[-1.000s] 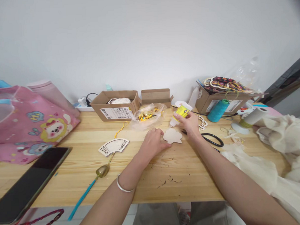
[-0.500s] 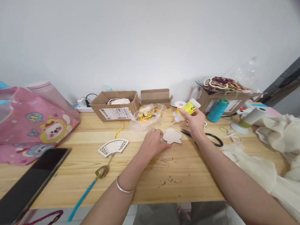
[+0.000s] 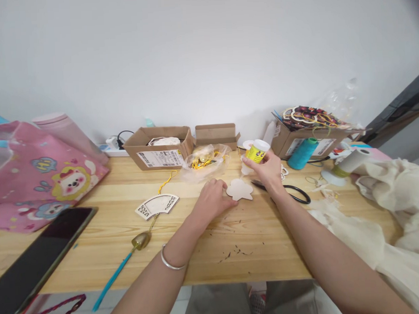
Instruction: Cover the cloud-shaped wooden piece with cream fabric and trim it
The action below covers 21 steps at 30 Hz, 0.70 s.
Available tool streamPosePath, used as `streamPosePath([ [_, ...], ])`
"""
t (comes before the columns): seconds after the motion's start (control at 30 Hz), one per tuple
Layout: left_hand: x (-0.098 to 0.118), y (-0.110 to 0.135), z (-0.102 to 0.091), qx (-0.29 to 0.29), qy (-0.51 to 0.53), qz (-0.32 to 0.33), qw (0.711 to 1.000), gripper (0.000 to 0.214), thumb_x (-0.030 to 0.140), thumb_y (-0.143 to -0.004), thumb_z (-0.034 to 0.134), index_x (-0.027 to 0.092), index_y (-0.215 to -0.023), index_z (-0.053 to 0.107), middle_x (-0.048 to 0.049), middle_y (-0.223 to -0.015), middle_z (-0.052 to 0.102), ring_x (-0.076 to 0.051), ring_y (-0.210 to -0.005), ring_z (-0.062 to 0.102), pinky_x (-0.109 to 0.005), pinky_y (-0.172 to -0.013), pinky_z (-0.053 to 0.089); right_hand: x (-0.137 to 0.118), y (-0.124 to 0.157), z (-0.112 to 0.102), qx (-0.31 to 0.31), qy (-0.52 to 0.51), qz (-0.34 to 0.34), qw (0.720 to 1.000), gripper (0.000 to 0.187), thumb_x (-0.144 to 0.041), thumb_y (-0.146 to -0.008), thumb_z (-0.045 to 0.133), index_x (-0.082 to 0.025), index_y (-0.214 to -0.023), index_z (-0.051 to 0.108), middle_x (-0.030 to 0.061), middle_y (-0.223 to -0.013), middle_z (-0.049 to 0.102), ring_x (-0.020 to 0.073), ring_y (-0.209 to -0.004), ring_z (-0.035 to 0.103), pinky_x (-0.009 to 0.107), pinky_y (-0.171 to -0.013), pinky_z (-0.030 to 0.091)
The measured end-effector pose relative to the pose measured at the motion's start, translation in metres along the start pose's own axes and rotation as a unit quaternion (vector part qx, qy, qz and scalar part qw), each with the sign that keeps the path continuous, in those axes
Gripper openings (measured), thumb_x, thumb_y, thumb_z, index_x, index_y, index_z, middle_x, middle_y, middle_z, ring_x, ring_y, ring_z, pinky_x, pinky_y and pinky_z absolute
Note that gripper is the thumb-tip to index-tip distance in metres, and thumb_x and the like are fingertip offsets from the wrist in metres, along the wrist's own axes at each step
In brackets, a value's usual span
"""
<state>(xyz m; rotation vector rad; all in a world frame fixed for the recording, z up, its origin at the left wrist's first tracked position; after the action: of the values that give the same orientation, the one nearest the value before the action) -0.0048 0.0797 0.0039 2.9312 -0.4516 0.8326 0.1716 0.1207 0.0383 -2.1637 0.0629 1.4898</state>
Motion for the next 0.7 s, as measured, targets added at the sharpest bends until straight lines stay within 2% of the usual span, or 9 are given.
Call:
streamPosePath([
  [0.3, -0.0006, 0.0006, -0.0002, -0.001, 0.009, -0.001, 1.000, 0.041, 0.042, -0.061, 0.064, 0.017, -0.092, 0.054, -0.0087, -0.095, 0.055, -0.024, -0.094, 0.050, -0.035, -0.081, 0.039, -0.0031, -0.0010, -0.0044, 0.004, 0.012, -0.003, 1.000, 0.046, -0.044, -0.056, 0.068, -0.015, -0.091, 0.063, 0.0049, -0.081, 0.067, 0.0184, -0.068, 0.059, 0.030, -0.062, 0.047],
  [0.7, -0.0003, 0.0002, -0.0006, -0.001, -0.005, -0.008, 1.000, 0.043, 0.042, -0.060, 0.064, 0.018, -0.094, 0.054, -0.0086, -0.096, 0.055, -0.024, -0.094, 0.050, -0.034, -0.080, 0.039, -0.0038, 0.0009, -0.0025, 0.000, 0.053, -0.007, 0.999, 0.041, -0.044, -0.056, 0.067, -0.016, -0.085, 0.063, 0.0030, -0.074, 0.066, 0.0169, -0.060, 0.057, 0.028, -0.056, 0.044],
])
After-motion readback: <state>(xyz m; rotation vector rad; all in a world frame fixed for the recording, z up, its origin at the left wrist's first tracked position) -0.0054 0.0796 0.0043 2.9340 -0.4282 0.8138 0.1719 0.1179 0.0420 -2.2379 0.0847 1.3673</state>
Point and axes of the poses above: each hand's wrist, its own y-axis away from the middle knuckle, its own z-axis out of the palm, x = y × z, the point moved 9 cm from there along -y, towards the middle knuckle
